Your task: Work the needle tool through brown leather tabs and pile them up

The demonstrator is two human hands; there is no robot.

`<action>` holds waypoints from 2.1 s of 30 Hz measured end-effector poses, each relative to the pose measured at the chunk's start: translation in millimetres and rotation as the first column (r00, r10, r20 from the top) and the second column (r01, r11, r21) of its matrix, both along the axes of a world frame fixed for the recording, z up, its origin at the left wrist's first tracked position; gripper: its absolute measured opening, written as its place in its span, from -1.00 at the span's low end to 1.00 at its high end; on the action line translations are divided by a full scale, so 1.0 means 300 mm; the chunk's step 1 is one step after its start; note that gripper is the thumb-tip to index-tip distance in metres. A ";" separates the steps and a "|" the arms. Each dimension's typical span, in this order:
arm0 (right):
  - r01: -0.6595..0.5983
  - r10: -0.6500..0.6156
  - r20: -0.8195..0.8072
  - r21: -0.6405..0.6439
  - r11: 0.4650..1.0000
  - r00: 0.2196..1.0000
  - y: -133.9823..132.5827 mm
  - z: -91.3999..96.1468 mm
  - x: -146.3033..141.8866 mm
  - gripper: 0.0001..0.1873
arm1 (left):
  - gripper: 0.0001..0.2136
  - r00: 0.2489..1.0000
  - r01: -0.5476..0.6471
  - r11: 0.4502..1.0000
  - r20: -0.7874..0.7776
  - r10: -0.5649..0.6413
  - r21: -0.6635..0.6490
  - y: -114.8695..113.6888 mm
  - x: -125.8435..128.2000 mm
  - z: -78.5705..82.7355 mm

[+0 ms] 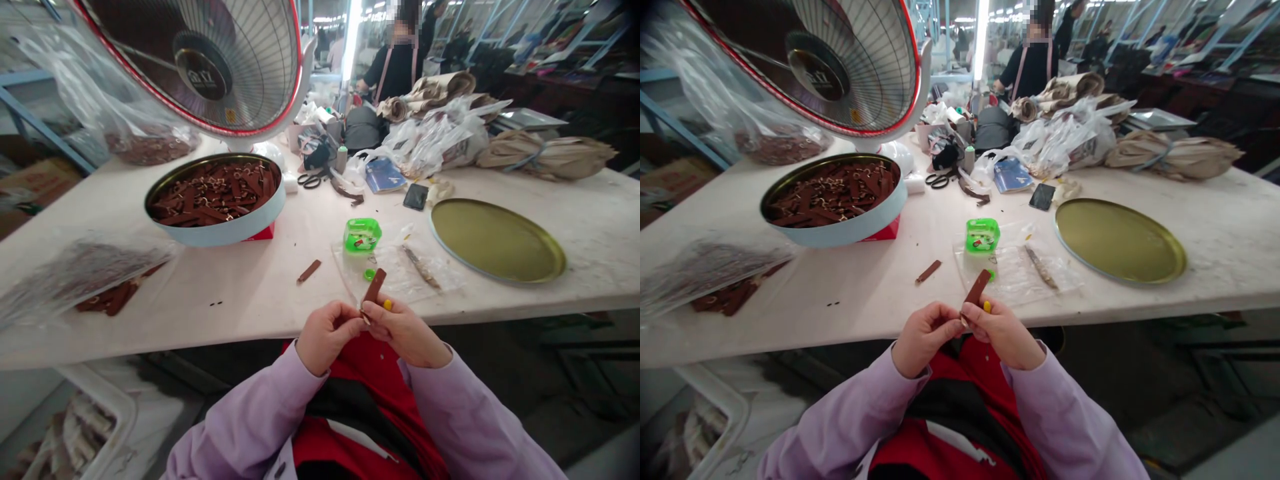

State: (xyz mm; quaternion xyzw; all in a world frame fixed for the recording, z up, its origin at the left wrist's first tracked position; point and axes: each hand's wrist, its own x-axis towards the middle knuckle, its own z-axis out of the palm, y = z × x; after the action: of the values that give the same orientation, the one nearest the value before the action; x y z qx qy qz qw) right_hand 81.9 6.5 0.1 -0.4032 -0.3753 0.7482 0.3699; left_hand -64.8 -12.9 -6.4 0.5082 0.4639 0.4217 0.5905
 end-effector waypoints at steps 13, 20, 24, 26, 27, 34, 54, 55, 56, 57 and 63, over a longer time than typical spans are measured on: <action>0.222 -0.291 0.172 0.332 0.917 0.941 -0.075 -0.018 -0.052 -0.72 | -0.69 0.967 -0.097 0.990 0.225 0.118 -0.100 -0.025 0.016 0.018; 0.298 -0.347 0.097 0.333 0.894 0.933 -0.094 -0.025 -0.056 -0.73 | -0.75 0.934 -0.174 0.972 0.285 0.214 -0.160 -0.033 0.040 0.040; 0.201 -0.326 0.241 0.428 0.881 0.914 -0.080 -0.015 -0.040 -0.74 | -0.74 0.926 -0.201 0.960 0.281 0.252 -0.197 -0.029 0.038 0.043; 0.141 -0.342 0.341 0.497 0.856 0.876 -0.072 -0.010 -0.033 -0.76 | -0.74 0.933 -0.178 0.962 0.275 0.232 -0.208 -0.027 0.037 0.040; 0.117 -0.374 0.390 0.545 0.831 0.841 -0.070 -0.009 -0.030 -0.78 | -0.73 0.936 -0.165 0.963 0.275 0.221 -0.213 -0.026 0.037 0.037; -0.047 -0.611 0.473 0.813 0.581 0.634 -0.084 -0.026 -0.025 -0.92 | -0.76 0.937 -0.185 0.963 0.261 0.233 -0.196 -0.025 0.048 0.026; 0.238 -0.252 0.062 0.181 0.954 0.966 -0.074 0.011 -0.039 -0.72 | -0.73 0.899 -0.157 0.979 0.392 0.197 -0.134 -0.042 0.034 0.027; 0.216 -0.236 0.082 0.197 0.956 0.968 -0.072 0.010 -0.035 -0.71 | -0.73 0.901 -0.156 0.978 0.386 0.198 -0.137 -0.042 0.033 0.027; 0.195 -0.217 0.092 0.202 0.960 0.972 -0.069 0.008 -0.031 -0.70 | -0.73 0.904 -0.153 0.978 0.381 0.196 -0.142 -0.041 0.031 0.027; 0.179 -0.199 0.090 0.194 0.964 0.976 -0.066 0.007 -0.028 -0.71 | -0.73 0.907 -0.143 0.979 0.376 0.189 -0.146 -0.041 0.028 0.026; 0.134 -0.134 0.000 0.071 0.988 0.991 -0.052 -0.009 -0.031 -0.70 | -0.70 0.915 -0.030 0.978 0.387 0.110 -0.207 -0.035 0.012 0.007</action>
State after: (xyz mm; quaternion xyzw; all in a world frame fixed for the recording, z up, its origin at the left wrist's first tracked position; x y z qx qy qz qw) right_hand 72.5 -9.1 -2.7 -0.4159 -0.3744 0.7069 0.4327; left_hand -61.1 -23.4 -4.4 0.3345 0.3920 0.4887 0.7040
